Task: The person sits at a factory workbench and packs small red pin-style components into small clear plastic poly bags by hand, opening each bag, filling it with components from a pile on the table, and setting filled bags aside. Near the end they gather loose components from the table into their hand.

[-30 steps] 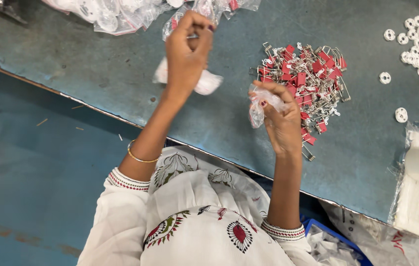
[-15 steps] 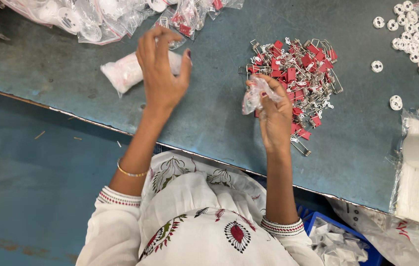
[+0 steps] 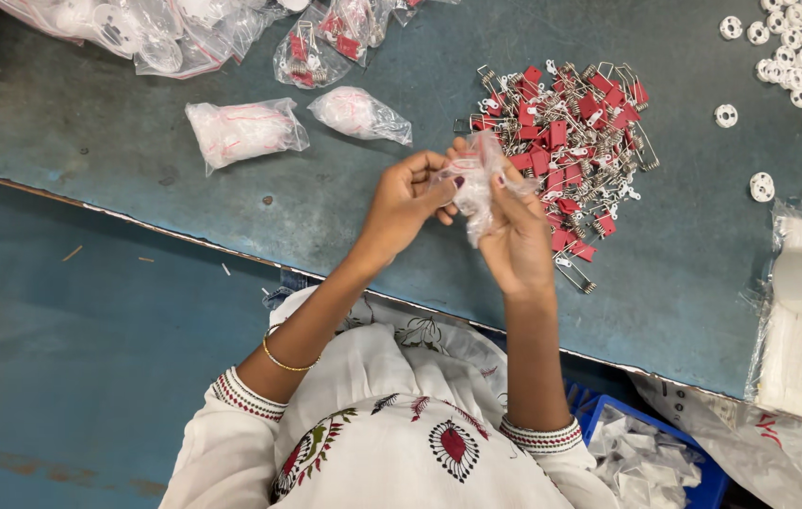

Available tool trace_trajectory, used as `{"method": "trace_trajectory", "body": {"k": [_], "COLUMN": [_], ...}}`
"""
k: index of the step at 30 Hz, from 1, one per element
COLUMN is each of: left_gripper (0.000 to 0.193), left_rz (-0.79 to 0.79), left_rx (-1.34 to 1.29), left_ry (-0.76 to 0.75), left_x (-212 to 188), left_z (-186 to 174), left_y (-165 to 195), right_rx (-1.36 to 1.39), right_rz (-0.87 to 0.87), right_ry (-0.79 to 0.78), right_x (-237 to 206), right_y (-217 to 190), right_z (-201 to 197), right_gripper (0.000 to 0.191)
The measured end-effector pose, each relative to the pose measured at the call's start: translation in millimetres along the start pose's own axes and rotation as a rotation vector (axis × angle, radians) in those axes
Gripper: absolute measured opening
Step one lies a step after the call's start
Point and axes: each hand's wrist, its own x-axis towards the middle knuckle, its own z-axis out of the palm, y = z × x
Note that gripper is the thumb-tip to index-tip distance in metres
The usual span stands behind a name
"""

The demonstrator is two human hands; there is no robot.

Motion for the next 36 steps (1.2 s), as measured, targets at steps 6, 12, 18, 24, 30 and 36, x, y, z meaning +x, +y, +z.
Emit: {"method": "trace_trajectory", "body": {"k": [6, 12, 18, 24, 30, 36], "left_gripper": [0.017, 0.018, 0.016, 0.017, 0.026, 0.01], "left_rz": [-0.041, -0.014, -0.024, -0.06, 0.019, 0.076], "left_rx": [-0.048, -0.054, -0.038, -0.069, -0.064, 0.003], "left_ry": [0.003, -0.021, -0.002, 0.04, 0.068, 0.179], "left_x": [-4.0, -6.4, -12.7, -15.6, -14.4, -17.5], "left_z": [-5.0, -3.5, -6.9, -10.6, -9.9, 6.9], "left_y": [11.1, 25.5, 31.1, 22.9, 9.8, -4.2], "right_rx": [0.151, 0.231, 0.121, 0.06, -0.702, -0.965], "right_rz": [0.05, 0.058, 0.028, -0.062, -0.381, -0.319], "right_ry": [0.01, 0.061, 0.193, 0.22, 0.376, 0.066], "right_x": [-6.9, -8.8, -10.4, -7.6, -13.2, -27.3], "right_y": [-1.7, 1.5, 6.8, 11.2, 16.2, 19.6], "right_z": [-17.8, -35.1, -43.4, -44.3, -18.3, 20.1], "right_gripper": [0.038, 0.029, 0.024, 0.021, 0.029, 0.05]}}
